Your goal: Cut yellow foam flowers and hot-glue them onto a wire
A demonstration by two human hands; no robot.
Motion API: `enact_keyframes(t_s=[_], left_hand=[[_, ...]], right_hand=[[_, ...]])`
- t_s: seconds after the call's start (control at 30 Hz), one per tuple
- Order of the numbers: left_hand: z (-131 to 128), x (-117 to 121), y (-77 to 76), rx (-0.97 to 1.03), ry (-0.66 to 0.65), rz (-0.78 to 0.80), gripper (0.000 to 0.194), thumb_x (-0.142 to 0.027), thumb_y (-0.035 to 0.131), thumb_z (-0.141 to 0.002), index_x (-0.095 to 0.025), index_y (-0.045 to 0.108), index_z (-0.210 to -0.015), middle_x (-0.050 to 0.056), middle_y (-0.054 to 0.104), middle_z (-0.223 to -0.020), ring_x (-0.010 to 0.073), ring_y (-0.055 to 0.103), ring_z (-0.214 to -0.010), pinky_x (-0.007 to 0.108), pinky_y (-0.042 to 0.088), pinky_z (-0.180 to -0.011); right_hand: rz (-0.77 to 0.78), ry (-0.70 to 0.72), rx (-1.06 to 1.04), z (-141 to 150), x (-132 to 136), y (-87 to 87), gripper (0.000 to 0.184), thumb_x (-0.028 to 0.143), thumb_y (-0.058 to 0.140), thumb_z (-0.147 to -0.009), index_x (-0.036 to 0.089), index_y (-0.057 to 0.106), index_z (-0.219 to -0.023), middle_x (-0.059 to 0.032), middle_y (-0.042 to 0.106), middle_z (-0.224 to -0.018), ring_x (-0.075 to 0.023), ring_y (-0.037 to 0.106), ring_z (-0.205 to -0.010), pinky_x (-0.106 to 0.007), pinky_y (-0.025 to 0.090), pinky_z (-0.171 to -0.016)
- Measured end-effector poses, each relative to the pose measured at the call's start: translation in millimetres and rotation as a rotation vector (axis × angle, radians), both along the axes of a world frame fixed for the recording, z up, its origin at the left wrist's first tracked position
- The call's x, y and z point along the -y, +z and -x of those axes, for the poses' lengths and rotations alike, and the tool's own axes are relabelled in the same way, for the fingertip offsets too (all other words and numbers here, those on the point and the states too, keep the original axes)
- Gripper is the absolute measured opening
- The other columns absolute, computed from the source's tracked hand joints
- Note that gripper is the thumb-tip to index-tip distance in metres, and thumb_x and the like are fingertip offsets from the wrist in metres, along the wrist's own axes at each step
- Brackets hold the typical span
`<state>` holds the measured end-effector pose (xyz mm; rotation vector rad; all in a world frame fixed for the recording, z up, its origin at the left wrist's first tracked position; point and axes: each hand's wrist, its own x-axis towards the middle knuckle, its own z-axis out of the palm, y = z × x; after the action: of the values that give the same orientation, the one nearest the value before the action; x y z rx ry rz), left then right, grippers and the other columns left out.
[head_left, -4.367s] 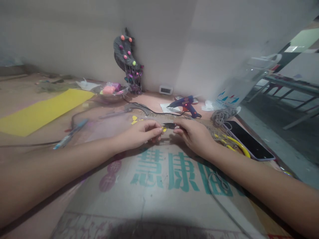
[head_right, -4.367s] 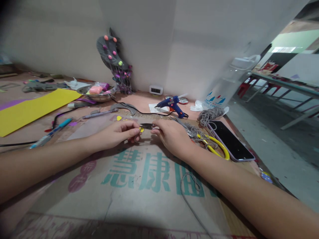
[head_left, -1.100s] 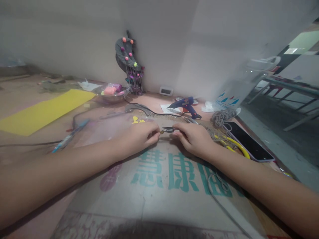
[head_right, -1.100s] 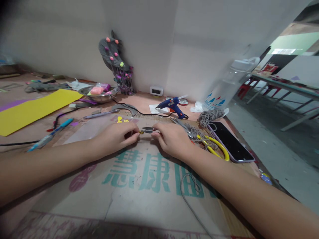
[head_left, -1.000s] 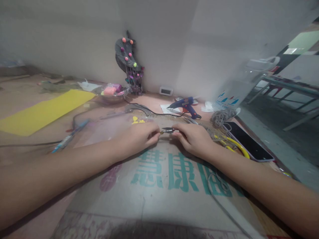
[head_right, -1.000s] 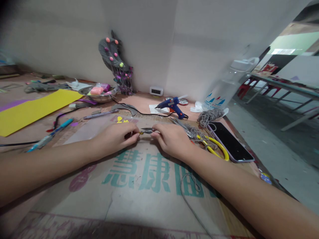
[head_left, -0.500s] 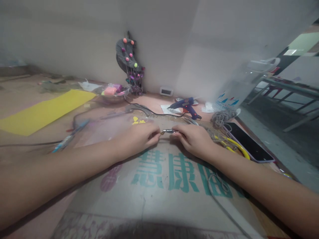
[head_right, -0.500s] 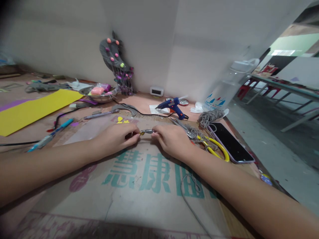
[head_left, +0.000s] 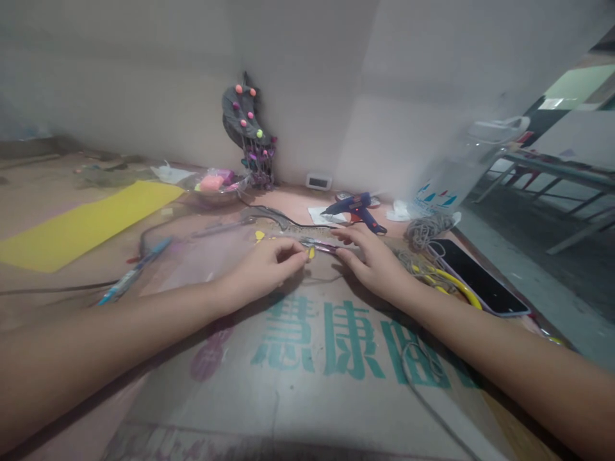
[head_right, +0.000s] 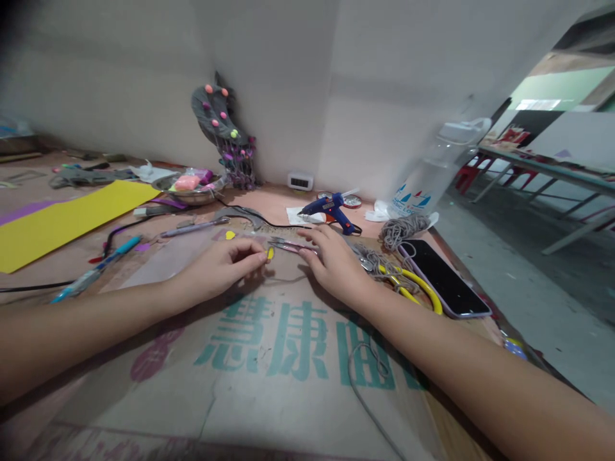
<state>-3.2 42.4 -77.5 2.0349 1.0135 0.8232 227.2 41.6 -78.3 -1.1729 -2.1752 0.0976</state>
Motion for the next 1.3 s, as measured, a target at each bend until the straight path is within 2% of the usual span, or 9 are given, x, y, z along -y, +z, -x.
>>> enact_keyframes(t_s=[0.07, 0.13, 0.23, 0.37, 0.63, 0.87, 1.0, 1.13, 1.3], left_hand=[[-3, 5, 2.3, 0.092, 0.013, 0.167, 0.033, -0.040, 0.048, -0.092, -0.016, 0.057, -0.071, -0.003, 0.053, -0.055, 0.0091, 0.046, -0.047, 0.020, 0.035, -0.044], [-5, 8, 4.0, 0.126, -0.006, 0.242, 0.031, -0.040, 0.051, -0.090, -0.016, 0.056, -0.070, -0.004, 0.050, -0.054, 0.0081, 0.044, -0.045, 0.019, 0.033, -0.042], [-6, 10, 4.4, 0.127, -0.049, 0.251, 0.030, -0.040, 0.052, -0.090, -0.016, 0.058, -0.074, -0.004, 0.051, -0.056, 0.0077, 0.044, -0.047, 0.019, 0.033, -0.043], [-4, 8, 2.6, 0.070, -0.087, 0.158, 0.030, -0.038, 0.050, -0.091, -0.015, 0.059, -0.075, -0.002, 0.054, -0.060, 0.0088, 0.049, -0.053, 0.019, 0.037, -0.048], [-4, 7, 0.1, -0.038, -0.153, 0.077, 0.026, -0.033, 0.047, -0.092, -0.017, 0.061, -0.077, -0.001, 0.059, -0.066, 0.0104, 0.053, -0.059, 0.020, 0.041, -0.052], [-3, 6, -1.3, 0.027, -0.093, 0.104, 0.030, -0.042, 0.048, -0.093, -0.017, 0.063, -0.092, 0.001, 0.063, -0.077, 0.0116, 0.057, -0.066, 0.022, 0.044, -0.058], [-5, 6, -1.2, -0.063, -0.102, 0.003, 0.025, -0.041, 0.056, -0.088, -0.018, 0.066, -0.086, 0.000, 0.066, -0.077, 0.0127, 0.057, -0.069, 0.023, 0.043, -0.061], [-6, 6, -1.6, -0.153, -0.148, -0.127, 0.024, -0.034, 0.055, -0.087, -0.017, 0.063, -0.072, -0.001, 0.062, -0.068, 0.0124, 0.055, -0.065, 0.023, 0.040, -0.061], [-5, 7, 2.9, -0.119, -0.093, -0.030, 0.026, -0.033, 0.048, -0.090, -0.017, 0.062, -0.074, -0.001, 0.061, -0.067, 0.0125, 0.054, -0.064, 0.023, 0.041, -0.060]], right_hand=[[0.076, 0.007, -0.097, 4, 6, 8.7, 0.023, 0.028, 0.053, -0.093, 0.018, 0.065, -0.110, -0.0098, 0.066, -0.108, -0.0230, 0.061, -0.102, -0.039, 0.048, -0.091], [0.201, -0.004, -0.193, 9, 15, 18.2, 0.020, 0.028, 0.053, -0.092, 0.019, 0.068, -0.101, -0.0068, 0.070, -0.100, -0.0207, 0.064, -0.093, -0.035, 0.050, -0.084], [0.297, -0.014, -0.257, 18, 25, 25.7, 0.019, 0.030, 0.057, -0.088, 0.018, 0.069, -0.094, -0.0052, 0.072, -0.093, -0.0188, 0.066, -0.085, -0.030, 0.052, -0.075], [0.355, 0.028, -0.276, 27, 28, 19.6, 0.017, 0.029, 0.059, -0.085, 0.017, 0.070, -0.088, -0.0041, 0.073, -0.085, -0.0174, 0.066, -0.077, -0.028, 0.051, -0.069], [0.394, 0.033, -0.320, 27, 22, 9.9, 0.018, 0.032, 0.059, -0.084, 0.016, 0.069, -0.081, -0.0017, 0.070, -0.074, -0.0154, 0.062, -0.067, -0.026, 0.048, -0.063], [0.407, 0.052, -0.317, 26, 21, 9.4, 0.019, 0.031, 0.057, -0.086, 0.016, 0.065, -0.077, -0.0005, 0.067, -0.071, -0.0138, 0.059, -0.065, -0.024, 0.044, -0.061], [0.369, 0.044, -0.288, 28, 22, 10.3, 0.018, 0.030, 0.058, -0.085, 0.017, 0.066, -0.076, -0.0010, 0.068, -0.072, -0.0149, 0.060, -0.068, -0.025, 0.045, -0.063], [0.339, 0.041, -0.256, 29, 24, 10.3, 0.016, 0.028, 0.057, -0.086, 0.017, 0.066, -0.079, -0.0019, 0.070, -0.077, -0.0158, 0.062, -0.071, -0.026, 0.047, -0.066], [0.334, 0.039, -0.199, 27, 22, 6.8, 0.014, 0.025, 0.055, -0.087, 0.016, 0.065, -0.083, -0.0026, 0.069, -0.078, -0.0159, 0.061, -0.072, -0.026, 0.046, -0.067]])
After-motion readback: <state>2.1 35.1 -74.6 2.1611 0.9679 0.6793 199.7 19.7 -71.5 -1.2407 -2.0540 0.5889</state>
